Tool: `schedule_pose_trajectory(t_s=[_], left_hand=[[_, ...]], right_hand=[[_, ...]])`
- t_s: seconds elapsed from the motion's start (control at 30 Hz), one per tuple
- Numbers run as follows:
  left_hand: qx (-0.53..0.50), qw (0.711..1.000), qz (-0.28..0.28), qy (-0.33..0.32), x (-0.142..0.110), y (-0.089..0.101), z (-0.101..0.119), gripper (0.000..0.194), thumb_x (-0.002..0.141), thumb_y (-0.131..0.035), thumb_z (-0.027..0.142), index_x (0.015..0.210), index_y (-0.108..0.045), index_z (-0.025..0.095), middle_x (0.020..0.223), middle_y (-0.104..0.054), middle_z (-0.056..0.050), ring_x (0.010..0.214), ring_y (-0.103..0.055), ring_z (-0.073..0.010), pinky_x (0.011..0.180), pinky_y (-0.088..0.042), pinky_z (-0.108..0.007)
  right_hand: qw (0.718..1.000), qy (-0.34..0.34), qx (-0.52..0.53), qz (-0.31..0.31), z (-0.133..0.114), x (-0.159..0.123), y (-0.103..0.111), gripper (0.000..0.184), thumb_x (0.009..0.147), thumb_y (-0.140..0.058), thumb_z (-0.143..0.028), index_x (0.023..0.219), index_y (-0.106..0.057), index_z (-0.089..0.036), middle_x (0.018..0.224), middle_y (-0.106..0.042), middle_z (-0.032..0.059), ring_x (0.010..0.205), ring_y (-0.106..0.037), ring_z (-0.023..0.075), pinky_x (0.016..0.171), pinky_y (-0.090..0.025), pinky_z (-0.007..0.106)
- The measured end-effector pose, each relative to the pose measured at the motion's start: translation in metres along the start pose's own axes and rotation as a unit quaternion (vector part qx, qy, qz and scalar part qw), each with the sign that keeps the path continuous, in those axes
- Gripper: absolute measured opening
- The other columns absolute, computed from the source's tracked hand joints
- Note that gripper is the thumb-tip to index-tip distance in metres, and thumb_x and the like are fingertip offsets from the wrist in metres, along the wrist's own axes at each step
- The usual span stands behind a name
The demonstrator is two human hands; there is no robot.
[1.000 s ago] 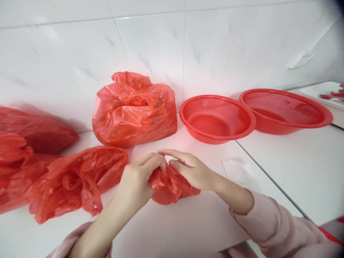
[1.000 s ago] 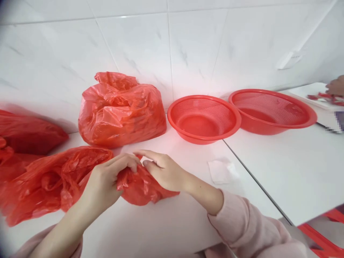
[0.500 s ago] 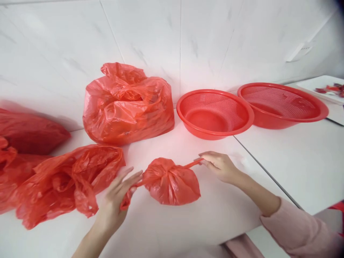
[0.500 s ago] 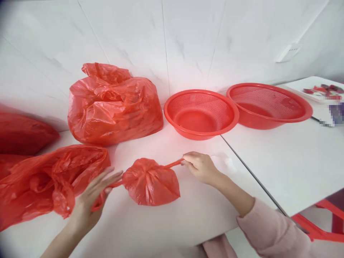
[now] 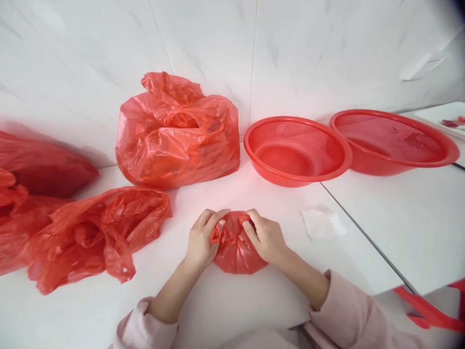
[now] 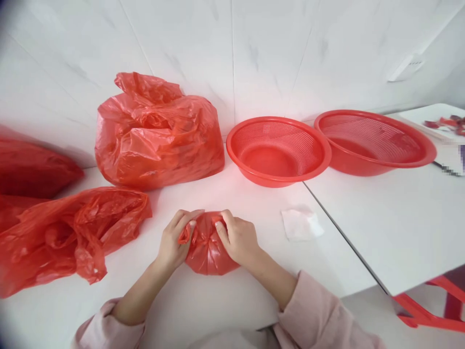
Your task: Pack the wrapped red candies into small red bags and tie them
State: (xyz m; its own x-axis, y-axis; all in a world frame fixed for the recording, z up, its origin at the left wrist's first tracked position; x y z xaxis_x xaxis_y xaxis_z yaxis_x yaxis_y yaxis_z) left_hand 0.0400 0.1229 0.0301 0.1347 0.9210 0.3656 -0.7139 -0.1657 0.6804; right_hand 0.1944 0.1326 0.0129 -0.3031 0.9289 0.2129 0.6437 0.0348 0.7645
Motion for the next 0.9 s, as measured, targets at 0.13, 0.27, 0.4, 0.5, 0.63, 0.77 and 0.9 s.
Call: schedule_pose_trajectory(t_s=[0.13,0.27,0.4,0.5,0.63,0.77,0.9], left_hand=[[-0.009,0.999,-0.02,0.045,-0.009,-0.003,-0.015,0.032,0.101,-0.038,0.035,0.115,-0.065,0.024,0.086,-0.072,-0.002,0.071,-0.067,-0.0131,0.068,-0.05,-0.023],[-0.019,0.996,-0.021,0.079,-0.018,0.003,-0.028,0.031,0.1,-0.039,0.036,0.115,-0.064,0.024,0.09,-0.075,-0.001,0.072,-0.069,-0.013,0.068,-0.051,-0.022],[-0.029,0.996,-0.004,0.088,-0.024,0.008,-0.024,0.031,0.1,-0.04,0.036,0.114,-0.065,0.023,0.098,-0.073,-0.003,0.084,-0.069,-0.0151,0.074,-0.052,-0.024],[-0.015,0.998,0.042,0.051,-0.028,0.011,-0.005,0.03,0.1,-0.042,0.03,0.116,-0.067,0.024,0.097,-0.066,-0.006,0.087,-0.063,-0.0166,0.077,-0.051,-0.028],[0.033,0.998,0.028,-0.036,-0.033,-0.006,0.023,0.032,0.097,-0.047,0.022,0.124,-0.064,0.027,0.116,-0.059,-0.009,0.103,-0.055,-0.0209,0.086,-0.049,-0.036],[0.078,0.995,-0.034,-0.056,-0.038,-0.027,0.025,0.032,0.096,-0.046,0.019,0.121,-0.065,0.024,0.1,-0.064,-0.007,0.09,-0.057,-0.0217,0.077,-0.046,-0.038],[0.112,0.99,-0.057,-0.06,-0.043,-0.037,0.021,0.033,0.096,-0.043,0.019,0.119,-0.065,0.022,0.088,-0.067,-0.006,0.081,-0.059,-0.0216,0.073,-0.043,-0.037]], right_hand=[[0.999,-0.039,0.011,-0.019,0.024,0.002,0.006,0.033,0.1,-0.029,-0.042,0.096,-0.054,-0.021,0.065,-0.062,-0.0002,0.056,-0.06,0.0165,0.058,-0.038,0.026],[0.997,-0.072,0.014,0.018,0.045,0.004,0.021,0.03,0.098,-0.033,-0.042,0.089,-0.053,-0.022,0.065,-0.061,-0.0002,0.058,-0.059,0.0167,0.058,-0.037,0.026],[0.993,-0.092,0.067,0.035,0.045,0.002,0.03,0.024,0.097,-0.038,-0.039,0.088,-0.052,-0.022,0.071,-0.064,0.0001,0.062,-0.059,0.0162,0.062,-0.041,0.027],[0.99,-0.073,0.105,0.06,0.026,-0.006,0.037,0.017,0.097,-0.04,-0.035,0.098,-0.052,-0.023,0.09,-0.067,0.0042,0.081,-0.062,0.0187,0.073,-0.045,0.03],[0.994,0.017,0.079,0.078,-0.012,-0.022,0.026,0.01,0.094,-0.042,-0.022,0.1,-0.05,-0.022,0.096,-0.063,0.0082,0.088,-0.057,0.0225,0.079,-0.045,0.037],[0.996,0.042,0.064,0.046,-0.018,-0.034,-0.007,0.007,0.093,-0.042,-0.017,0.092,-0.048,-0.021,0.087,-0.06,0.0064,0.08,-0.054,0.0211,0.072,-0.042,0.036],[0.998,0.044,0.037,0.021,-0.01,-0.037,-0.025,0.01,0.093,-0.042,-0.017,0.088,-0.049,-0.02,0.084,-0.059,0.0055,0.076,-0.052,0.0197,0.071,-0.041,0.035]])
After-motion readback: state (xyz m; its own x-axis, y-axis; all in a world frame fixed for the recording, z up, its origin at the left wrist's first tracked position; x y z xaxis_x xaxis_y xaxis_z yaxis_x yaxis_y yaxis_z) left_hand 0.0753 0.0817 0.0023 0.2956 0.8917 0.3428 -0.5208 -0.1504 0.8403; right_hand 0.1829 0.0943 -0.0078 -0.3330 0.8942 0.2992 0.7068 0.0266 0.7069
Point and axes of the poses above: each hand's wrist, its own x-axis towards the middle knuckle, its own y-axis out of the back of the hand, z = x × y, the point moved 9 cm from there along x, towards the middle knuckle
